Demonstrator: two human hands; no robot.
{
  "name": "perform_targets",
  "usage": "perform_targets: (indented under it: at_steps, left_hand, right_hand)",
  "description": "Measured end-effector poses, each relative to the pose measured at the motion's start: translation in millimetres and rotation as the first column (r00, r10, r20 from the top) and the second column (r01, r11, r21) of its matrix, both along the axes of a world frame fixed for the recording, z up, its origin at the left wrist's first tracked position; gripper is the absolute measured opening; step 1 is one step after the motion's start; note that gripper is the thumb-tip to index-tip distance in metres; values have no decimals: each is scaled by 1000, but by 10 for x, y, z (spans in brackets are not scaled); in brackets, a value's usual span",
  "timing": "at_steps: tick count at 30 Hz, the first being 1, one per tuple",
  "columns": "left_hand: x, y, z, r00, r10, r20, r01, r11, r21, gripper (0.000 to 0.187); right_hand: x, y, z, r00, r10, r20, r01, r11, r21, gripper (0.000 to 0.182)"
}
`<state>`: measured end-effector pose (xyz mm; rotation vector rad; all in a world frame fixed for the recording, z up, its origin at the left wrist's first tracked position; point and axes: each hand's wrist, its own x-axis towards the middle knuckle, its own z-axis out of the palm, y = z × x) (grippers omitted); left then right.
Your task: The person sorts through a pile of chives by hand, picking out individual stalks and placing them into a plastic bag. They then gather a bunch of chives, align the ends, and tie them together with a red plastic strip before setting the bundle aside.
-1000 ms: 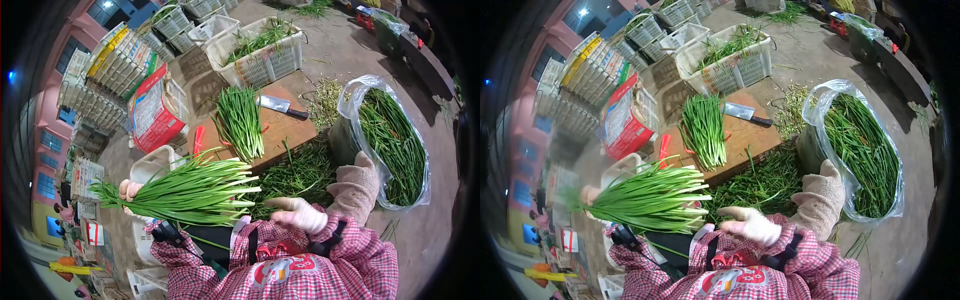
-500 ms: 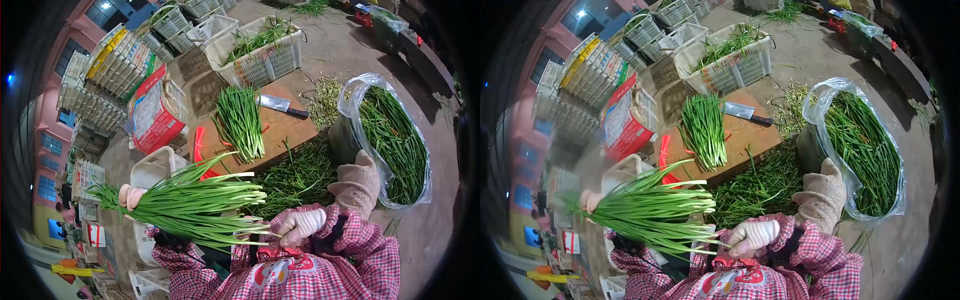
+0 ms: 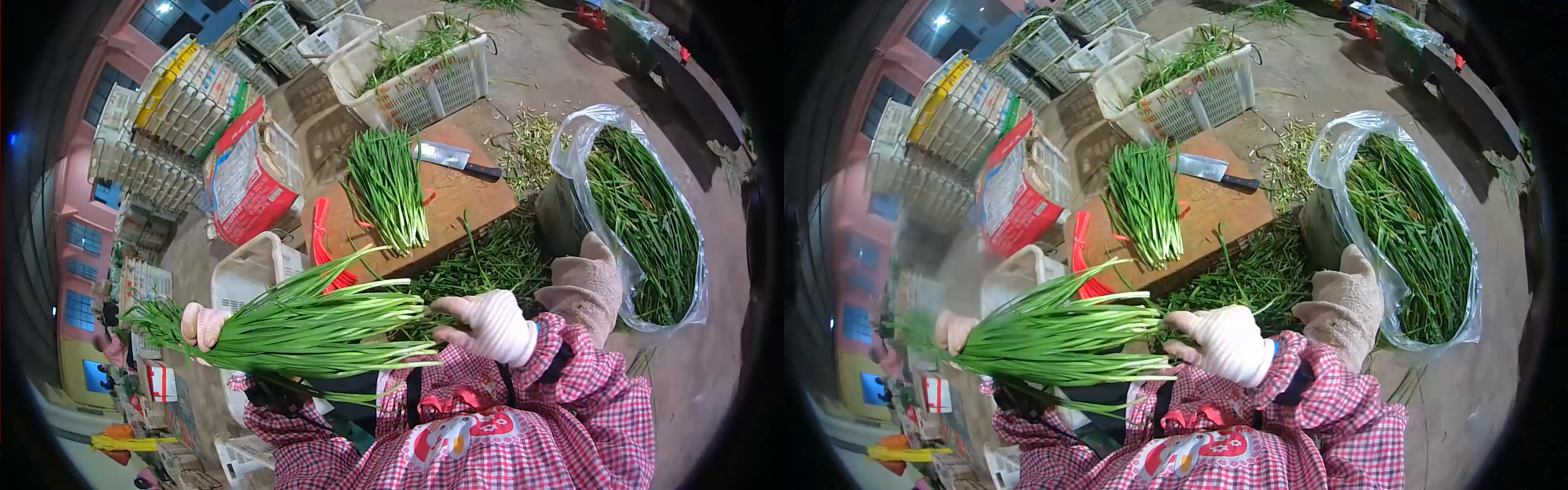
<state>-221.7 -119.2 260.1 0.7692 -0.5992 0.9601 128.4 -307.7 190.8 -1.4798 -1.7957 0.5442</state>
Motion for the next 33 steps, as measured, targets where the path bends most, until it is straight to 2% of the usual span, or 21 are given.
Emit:
perform_targets:
  at_steps: [1,3,5,7,10,11,13,15,17,19,21,25,27,28,31,32,33]
  left_hand:
    - [27,-8,12,1000,-3,-8,3,1000,1,22]
    - [98,-46,36,1000,-16,-23,16,1000,13,21]
    - [214,-93,58,999,-36,-41,37,999,27,19]
    - [315,-132,75,997,-58,-56,60,998,36,18]
    - [385,-143,65,997,-69,-42,71,997,26,13]
    - [388,-139,58,997,-69,-28,70,997,21,12]
    - [279,-64,19,998,-23,-50,24,1000,11,6]
    - [246,-35,-30,999,-24,-43,24,1000,-3,7]
    - [260,-26,-65,999,-33,-29,33,999,-13,7]
    - [262,-21,-97,999,-32,-16,32,999,-23,8]
    - [287,-22,-122,999,-34,-6,34,999,-29,8]
    - [349,-29,-170,999,-35,10,35,998,-44,10]
    - [352,-31,-196,999,-35,16,35,998,-51,11]
    - [350,-30,-205,999,-32,21,33,998,-54,12]
    - [329,-4,-242,999,-21,37,23,997,-77,13]
    - [323,10,-258,999,-10,53,14,996,-91,14]
    - [298,29,-276,997,5,76,3,994,-112,14]
  right_hand:
    - [-63,50,-108,999,9,-34,-9,1000,16,38]
    - [-138,133,-86,993,-4,118,6,1000,-15,39]
    - [-197,199,-149,994,45,100,-42,998,-40,40]
    - [-265,256,-124,985,49,166,-38,997,-68,37]
    - [-342,300,-200,996,26,-89,-27,1000,-12,27]
    - [-353,295,-207,996,27,-89,-28,1000,-13,27]
    - [-370,280,-227,958,-30,-286,19,999,-40,23]
    - [-377,274,-272,968,-6,-253,-4,999,-37,23]
    - [-372,280,-257,954,-43,-297,24,997,-68,28]
    - [-358,329,-319,984,-65,-168,55,997,-62,35]
    - [-336,339,-303,996,-16,-83,4,990,-143,37]
    - [-346,398,-410,1000,-7,22,9,996,-94,35]
    - [-321,426,-386,974,108,198,-45,953,-298,35]
    - [-328,430,-449,967,121,222,-51,954,-297,37]
    - [-336,415,-484,977,115,179,-60,957,-285,35]
    - [-320,356,-486,996,58,62,-47,985,-167,30]
    - [-323,358,-499,997,56,62,-45,985,-168,30]
